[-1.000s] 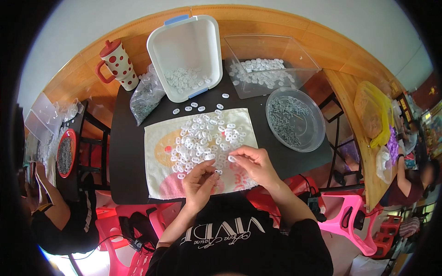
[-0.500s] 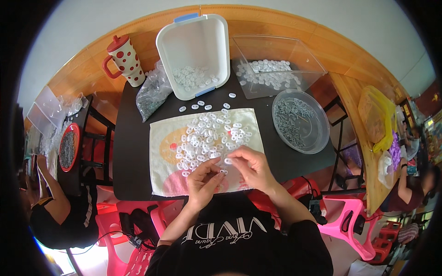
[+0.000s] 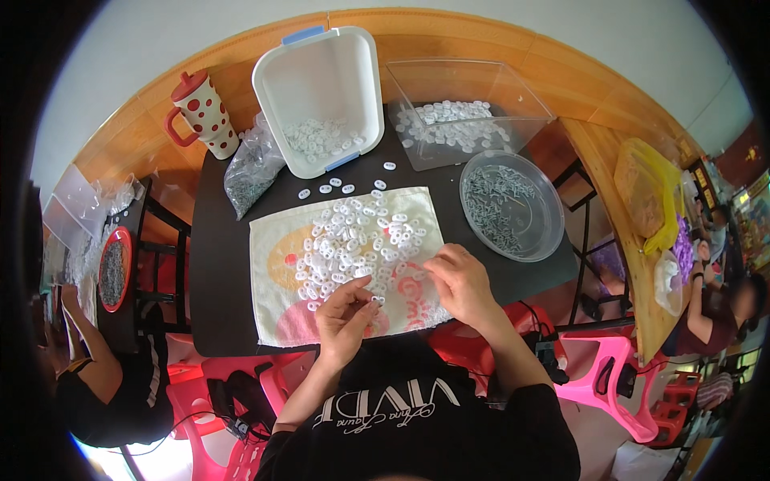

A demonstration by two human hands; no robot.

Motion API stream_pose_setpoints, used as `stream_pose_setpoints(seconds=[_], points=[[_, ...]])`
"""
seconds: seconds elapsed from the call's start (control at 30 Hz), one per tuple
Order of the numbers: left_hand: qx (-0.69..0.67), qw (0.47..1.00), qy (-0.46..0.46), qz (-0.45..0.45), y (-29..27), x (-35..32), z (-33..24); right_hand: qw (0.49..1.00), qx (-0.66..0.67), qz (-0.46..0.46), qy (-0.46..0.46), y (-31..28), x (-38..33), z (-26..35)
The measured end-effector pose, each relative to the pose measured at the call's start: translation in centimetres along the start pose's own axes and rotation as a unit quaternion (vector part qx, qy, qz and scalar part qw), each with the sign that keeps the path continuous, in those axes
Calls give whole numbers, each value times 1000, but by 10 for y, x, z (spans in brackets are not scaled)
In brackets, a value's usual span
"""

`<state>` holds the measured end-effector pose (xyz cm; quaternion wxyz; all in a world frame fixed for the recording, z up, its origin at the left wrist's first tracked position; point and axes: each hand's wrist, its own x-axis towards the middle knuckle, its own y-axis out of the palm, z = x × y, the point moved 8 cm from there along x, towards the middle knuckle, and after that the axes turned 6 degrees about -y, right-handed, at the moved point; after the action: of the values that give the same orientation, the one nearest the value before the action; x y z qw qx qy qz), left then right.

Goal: Sorting small white plastic components on a table into different containers.

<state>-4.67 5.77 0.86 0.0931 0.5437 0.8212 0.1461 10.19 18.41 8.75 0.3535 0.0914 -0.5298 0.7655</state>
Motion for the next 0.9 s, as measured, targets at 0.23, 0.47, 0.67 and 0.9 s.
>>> stream_pose_setpoints(seconds=[0.23, 0.47, 0.67, 0.9], points=[[-11, 1000, -14, -6, 1, 0, 1, 986, -66, 125, -94, 24, 5, 17], [3, 1000, -7, -5, -1, -1, 1, 986, -75, 145, -39, 17, -3, 1], [-8, 1000, -17, -3, -1, -1, 4, 1000, 1, 28, 2, -1, -17, -3], [-5, 1000, 15, -12, -1, 0, 0, 999, -48, 23, 2, -9, -18, 3]])
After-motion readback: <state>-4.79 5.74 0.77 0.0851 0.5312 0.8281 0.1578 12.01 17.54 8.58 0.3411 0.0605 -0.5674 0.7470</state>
